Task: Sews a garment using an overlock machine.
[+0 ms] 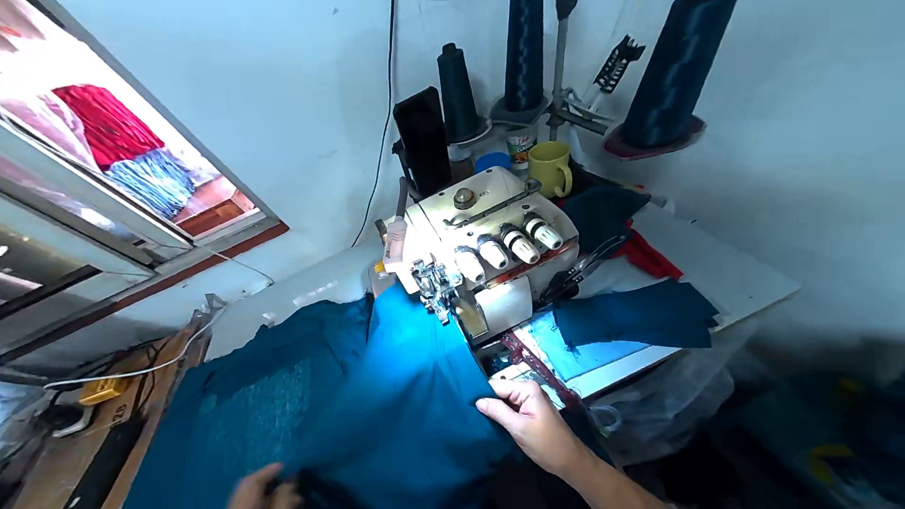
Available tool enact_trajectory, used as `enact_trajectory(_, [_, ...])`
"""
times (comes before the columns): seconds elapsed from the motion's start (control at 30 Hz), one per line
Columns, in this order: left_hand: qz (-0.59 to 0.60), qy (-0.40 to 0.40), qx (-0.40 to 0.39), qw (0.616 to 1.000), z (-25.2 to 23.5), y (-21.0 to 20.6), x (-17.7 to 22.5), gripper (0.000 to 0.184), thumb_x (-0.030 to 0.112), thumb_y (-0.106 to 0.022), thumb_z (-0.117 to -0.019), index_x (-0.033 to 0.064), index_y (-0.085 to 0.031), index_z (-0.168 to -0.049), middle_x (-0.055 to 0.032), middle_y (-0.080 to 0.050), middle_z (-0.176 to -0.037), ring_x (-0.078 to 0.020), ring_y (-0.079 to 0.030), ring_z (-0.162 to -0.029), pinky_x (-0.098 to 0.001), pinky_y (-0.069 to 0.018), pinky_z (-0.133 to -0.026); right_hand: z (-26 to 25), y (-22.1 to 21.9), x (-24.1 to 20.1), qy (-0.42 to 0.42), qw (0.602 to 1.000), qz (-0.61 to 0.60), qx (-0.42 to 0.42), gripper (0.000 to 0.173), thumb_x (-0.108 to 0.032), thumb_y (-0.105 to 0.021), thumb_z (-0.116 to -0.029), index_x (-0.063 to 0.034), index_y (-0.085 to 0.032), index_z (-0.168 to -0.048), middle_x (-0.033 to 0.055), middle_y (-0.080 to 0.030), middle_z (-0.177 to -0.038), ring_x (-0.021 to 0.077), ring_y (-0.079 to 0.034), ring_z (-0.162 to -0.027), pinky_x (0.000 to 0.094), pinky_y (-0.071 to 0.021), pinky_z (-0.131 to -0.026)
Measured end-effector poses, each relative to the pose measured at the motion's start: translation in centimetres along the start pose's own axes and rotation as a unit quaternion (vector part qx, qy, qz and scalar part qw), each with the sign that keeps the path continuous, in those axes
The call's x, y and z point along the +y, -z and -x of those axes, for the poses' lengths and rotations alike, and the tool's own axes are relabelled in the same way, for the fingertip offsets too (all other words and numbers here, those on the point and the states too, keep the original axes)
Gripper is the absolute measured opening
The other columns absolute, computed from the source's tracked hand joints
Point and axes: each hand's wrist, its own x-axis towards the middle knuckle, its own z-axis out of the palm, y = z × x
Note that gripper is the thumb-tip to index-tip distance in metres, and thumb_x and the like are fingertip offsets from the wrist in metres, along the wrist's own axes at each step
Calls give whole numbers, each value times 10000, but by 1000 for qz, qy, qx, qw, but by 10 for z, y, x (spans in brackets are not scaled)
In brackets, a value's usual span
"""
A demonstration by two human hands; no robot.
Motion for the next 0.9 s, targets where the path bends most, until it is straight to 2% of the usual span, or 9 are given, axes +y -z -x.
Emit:
enact_trajectory(0.03, [0, -27, 54, 998, -10, 9, 4, 237, 0, -563, -961, -198, -590, -1090, -207, -635, -942, -105, -635, -716, -268, -570, -664, 2, 2, -1, -8, 1000, -3, -23, 179, -99, -584, -976, -43, -724, -880, -34, -697, -805, -23, -644, -758, 182, -541, -719])
enact_trajectory(0.1, [-32, -80, 110, 990, -32, 18, 12, 224, 21, -589, -963, -182, -597, -1058, -219, -630, -950, -115, -626, -766, -245, -555, -708, 11, 0, 1, -12, 999, -7, -52, 161, -92, -587, -974, -34, -720, -905, -30, -708, -825, -24, -656, -776, 181, -552, -730])
enact_trajectory(0.13, [-49, -80, 100, 990, -40, 16, 14, 227, 30, -584, -962, -167, -601, -1073, -256, -639, -990, -186, -643, -815, -310, -562, -748, 19, -2, 6, -8, 998, -5, -56, 156, -92, -594, -971, -26, -726, -920, -20, -718, -848, -18, -666, -799, 185, -560, -747])
enact_trajectory(0.23, [-46, -1, -11, 999, -49, -12, 1, 337, 49, -559, -986, -122, -554, -1276, -346, -584, -1234, -437, -646, -1029, -590, -534, -881, 47, -6, 32, 49, 996, 49, -54, 177, -124, -633, -971, 9, -726, -900, 51, -709, -863, 46, -673, -839, 215, -562, -773])
enact_trajectory(0.3, [-53, -6, -36, 998, -43, -40, -28, 403, 154, -605, -978, -77, -586, -1308, -330, -571, -1292, -506, -577, -1161, -672, -459, -964, 64, -5, 46, 96, 988, 116, -29, 239, -176, -657, -973, 12, -698, -831, 91, -668, -807, 94, -649, -799, 220, -539, -732])
enact_trajectory(0.37, [-107, -44, 2, 993, -32, -60, -44, 407, 223, -582, -975, -50, -634, -1273, -320, -585, -1302, -565, -526, -1224, -716, -399, -1006, 77, -2, 51, 95, 984, 152, 2, 277, -234, -672, -978, -5, -691, -822, 95, -651, -823, 102, -632, -817, 207, -527, -740])
enact_trajectory(0.53, [-147, -42, 31, 988, -28, -68, -36, 371, 183, -559, -994, -53, -635, -1270, -321, -581, -1308, -568, -529, -1211, -703, -397, -1002, 82, 6, 43, 84, 976, 194, 55, 228, -208, -636, -986, -28, -760, -922, 108, -700, -1012, 68, -652, -952, 171, -533, -849])
enact_trajectory(0.73, [-158, -44, 30, 986, -28, -69, -37, 373, 187, -547, -1001, -48, -635, -1277, -318, -579, -1315, -565, -527, -1212, -692, -403, -997, 81, -3, 44, 127, 964, 208, 110, 148, -176, -698, -939, -55, -779, -909, 97, -711, -1061, 52, -663, -1004, 153, -540, -884])
enact_trajectory(0.9, [-163, -42, 33, 985, -28, -69, -36, 384, 206, -528, -1006, -42, -636, -1279, -312, -580, -1321, -564, -521, -1224, -694, -396, -1006, 85, -1, 39, 178, 945, 234, 143, 117, -135, -700, -898, -56, -761, -836, 51, -740, -924, 53, -686, -930, 153, -551, -842])
